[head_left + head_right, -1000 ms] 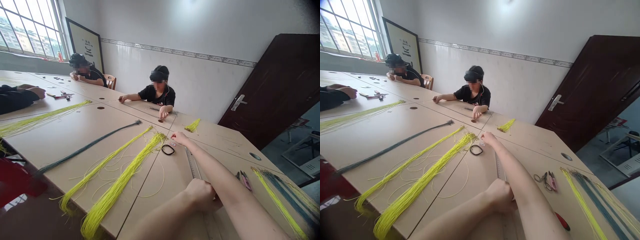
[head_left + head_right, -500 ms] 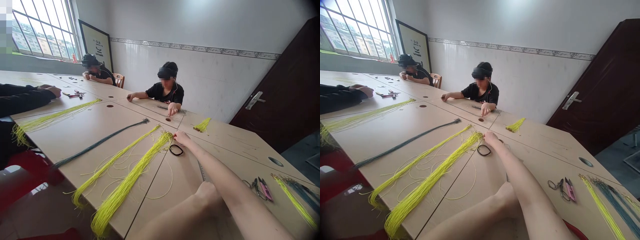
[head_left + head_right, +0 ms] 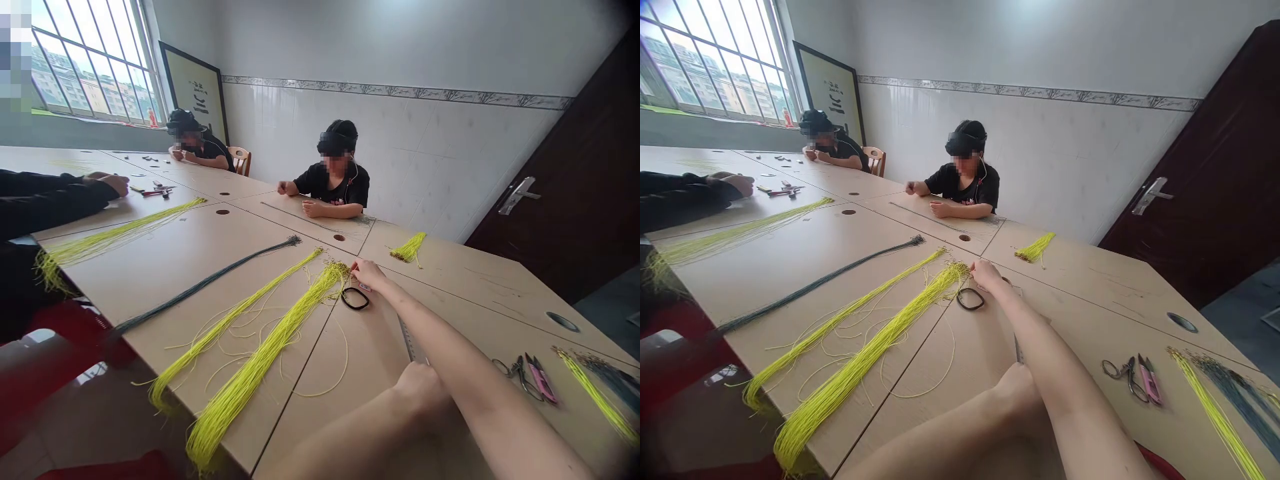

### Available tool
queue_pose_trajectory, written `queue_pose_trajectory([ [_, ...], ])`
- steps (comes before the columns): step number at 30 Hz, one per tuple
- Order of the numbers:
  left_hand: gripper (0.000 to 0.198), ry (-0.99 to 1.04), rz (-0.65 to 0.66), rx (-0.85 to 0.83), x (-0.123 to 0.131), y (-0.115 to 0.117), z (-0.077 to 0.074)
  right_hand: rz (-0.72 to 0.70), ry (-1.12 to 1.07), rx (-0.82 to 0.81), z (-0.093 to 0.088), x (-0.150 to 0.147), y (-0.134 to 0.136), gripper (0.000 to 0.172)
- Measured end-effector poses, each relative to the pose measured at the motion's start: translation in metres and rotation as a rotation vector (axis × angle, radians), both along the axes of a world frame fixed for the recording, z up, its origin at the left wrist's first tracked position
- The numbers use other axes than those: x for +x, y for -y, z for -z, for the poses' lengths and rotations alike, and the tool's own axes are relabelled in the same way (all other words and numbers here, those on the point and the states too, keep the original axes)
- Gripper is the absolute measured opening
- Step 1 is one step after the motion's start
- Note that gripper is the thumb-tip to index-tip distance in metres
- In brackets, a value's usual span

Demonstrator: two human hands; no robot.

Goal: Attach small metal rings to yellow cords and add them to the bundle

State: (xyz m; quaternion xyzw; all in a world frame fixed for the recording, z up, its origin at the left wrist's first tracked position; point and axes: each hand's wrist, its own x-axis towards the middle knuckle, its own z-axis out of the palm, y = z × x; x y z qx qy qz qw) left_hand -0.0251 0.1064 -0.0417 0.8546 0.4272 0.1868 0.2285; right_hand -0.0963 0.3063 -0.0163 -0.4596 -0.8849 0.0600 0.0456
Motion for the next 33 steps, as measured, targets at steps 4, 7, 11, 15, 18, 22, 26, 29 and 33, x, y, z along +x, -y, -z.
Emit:
queue_pose_trajectory([
  [4, 0.035, -0.025, -0.006, 0.001, -0.001, 0.002, -0.003, 0.009, -0.038, 0.03, -0.011, 0.003, 0.003, 0.026],
  [7, 0.023, -0.046, -0.041, -0.001, 0.0, 0.004, -0.006, -0.004, -0.049, 0.043, -0.026, 0.007, 0.005, 0.025],
  [11, 0.021, -0.048, -0.102, -0.001, 0.003, 0.006, -0.008, -0.024, -0.054, 0.057, -0.052, 0.013, 0.008, 0.023],
  [15, 0.023, -0.04, -0.149, 0.024, 0.004, 0.01, -0.009, -0.03, -0.081, 0.121, -0.084, 0.024, 0.016, 0.022],
  [18, 0.024, -0.042, -0.182, 0.028, 0.003, 0.011, -0.01, -0.028, -0.132, 0.2, -0.114, 0.037, 0.027, 0.02],
  [22, 0.026, -0.028, -0.222, 0.024, 0.0, 0.011, -0.011, -0.052, -0.27, 0.343, -0.161, 0.067, 0.053, 0.016],
  [26, 0.027, 0.002, -0.254, 0.036, -0.001, 0.014, -0.013, -0.099, -0.517, 0.528, -0.201, 0.11, 0.105, 0.013],
  [29, 0.026, 0.03, -0.28, 0.055, 0.0, 0.019, -0.015, -0.136, -0.755, 0.662, -0.217, 0.142, 0.161, 0.014],
  [33, 0.026, 0.084, -0.313, 0.062, 0.005, 0.026, -0.015, -0.153, -1.19, 0.81, -0.215, 0.176, 0.241, 0.012],
])
